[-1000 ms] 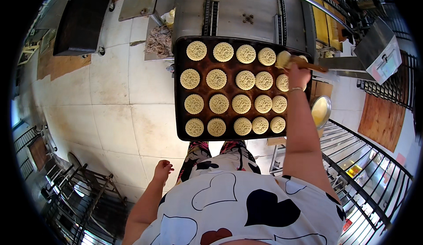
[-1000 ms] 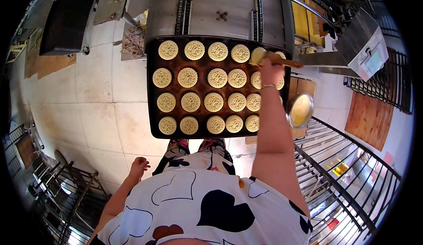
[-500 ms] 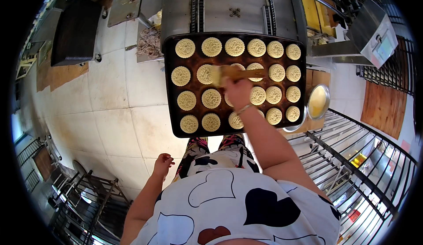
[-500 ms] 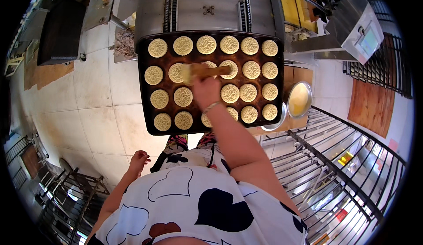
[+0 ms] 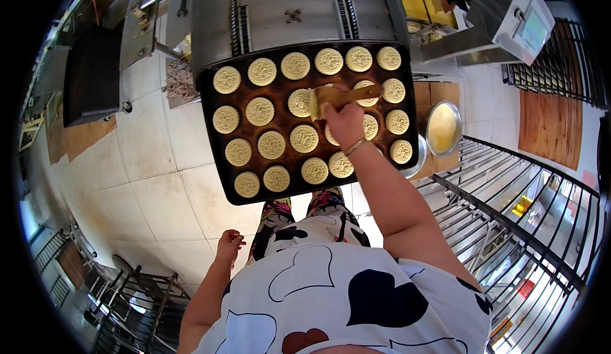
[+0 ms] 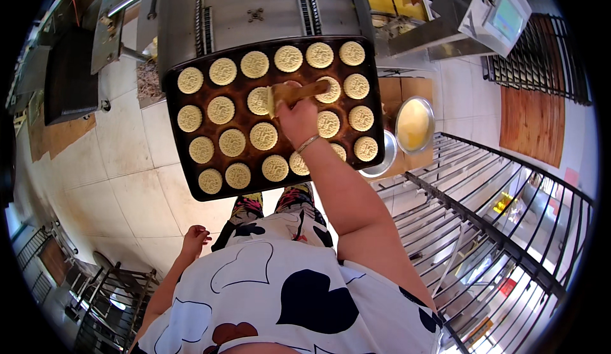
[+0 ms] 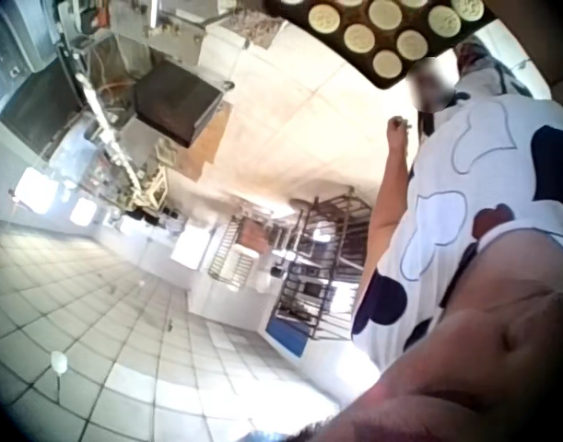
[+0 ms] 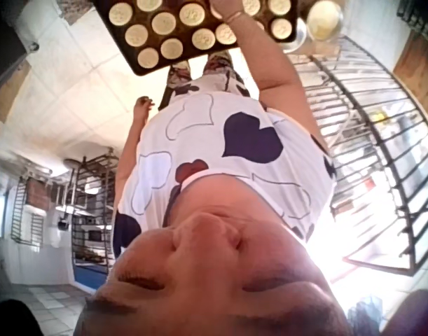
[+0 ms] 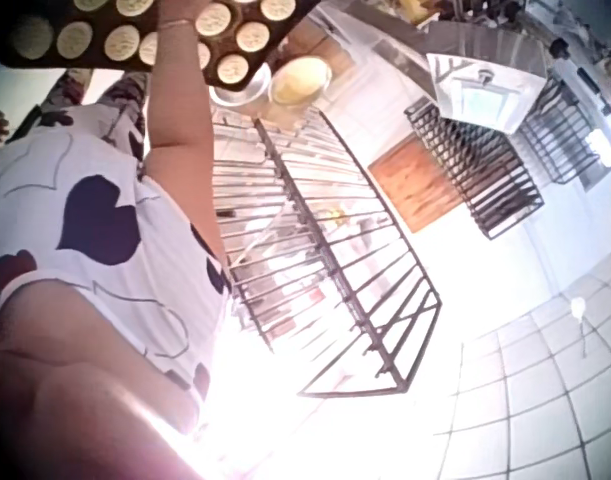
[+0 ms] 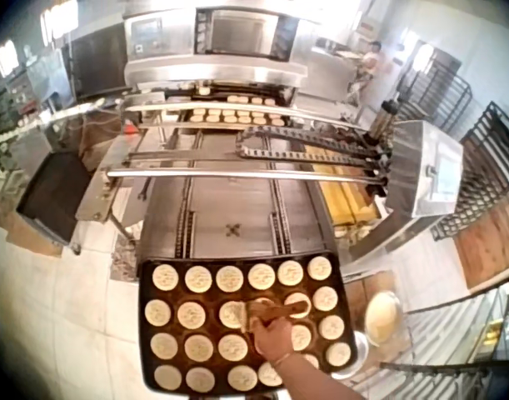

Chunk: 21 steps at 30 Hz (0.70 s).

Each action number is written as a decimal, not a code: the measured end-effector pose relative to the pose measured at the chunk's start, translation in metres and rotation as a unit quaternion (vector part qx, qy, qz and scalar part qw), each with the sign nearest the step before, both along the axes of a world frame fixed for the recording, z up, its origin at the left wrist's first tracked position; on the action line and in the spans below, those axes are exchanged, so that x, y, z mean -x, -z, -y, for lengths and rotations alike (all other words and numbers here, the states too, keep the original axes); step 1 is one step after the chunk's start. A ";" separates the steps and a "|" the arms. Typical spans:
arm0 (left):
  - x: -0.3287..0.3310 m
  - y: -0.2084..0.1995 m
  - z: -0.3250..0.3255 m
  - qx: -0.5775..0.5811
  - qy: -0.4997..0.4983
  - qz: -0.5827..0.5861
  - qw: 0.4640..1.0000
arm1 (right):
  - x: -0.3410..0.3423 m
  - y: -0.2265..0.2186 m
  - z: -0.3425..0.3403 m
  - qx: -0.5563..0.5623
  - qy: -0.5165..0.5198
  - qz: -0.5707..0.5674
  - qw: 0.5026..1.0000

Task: The person applies an egg wash to several trays of mooncakes using a brush, replaces an empty tray into a rack, and clears a baking sheet from a conveyor belt.

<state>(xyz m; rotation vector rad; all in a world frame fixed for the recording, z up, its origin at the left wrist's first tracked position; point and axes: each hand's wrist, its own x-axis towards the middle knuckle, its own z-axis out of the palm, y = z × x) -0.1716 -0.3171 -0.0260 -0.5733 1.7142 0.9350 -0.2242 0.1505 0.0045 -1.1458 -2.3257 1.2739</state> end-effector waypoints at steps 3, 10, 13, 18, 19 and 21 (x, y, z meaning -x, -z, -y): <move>-0.006 -0.003 -0.011 -0.015 -0.008 0.013 1.000 | -0.032 0.012 -0.081 -0.102 0.089 0.084 0.987; -0.019 -0.011 -0.055 -0.077 0.094 -0.099 0.988 | -0.095 0.018 -0.196 -0.096 0.131 0.048 0.986; 0.000 -0.032 -0.099 -0.091 0.187 -0.230 0.951 | -0.059 -0.012 -0.153 0.005 0.052 0.002 0.999; 0.084 -0.058 -0.203 -0.115 0.270 -0.413 0.862 | -0.096 0.034 -0.191 -0.025 0.100 0.132 0.986; 0.101 -0.056 -0.221 -0.124 0.275 -0.464 0.833 | -0.094 -0.002 -0.183 0.001 0.151 0.082 0.985; 0.145 -0.061 -0.264 -0.139 0.324 -0.523 0.776 | -0.120 -0.010 -0.196 0.050 0.223 -0.019 0.973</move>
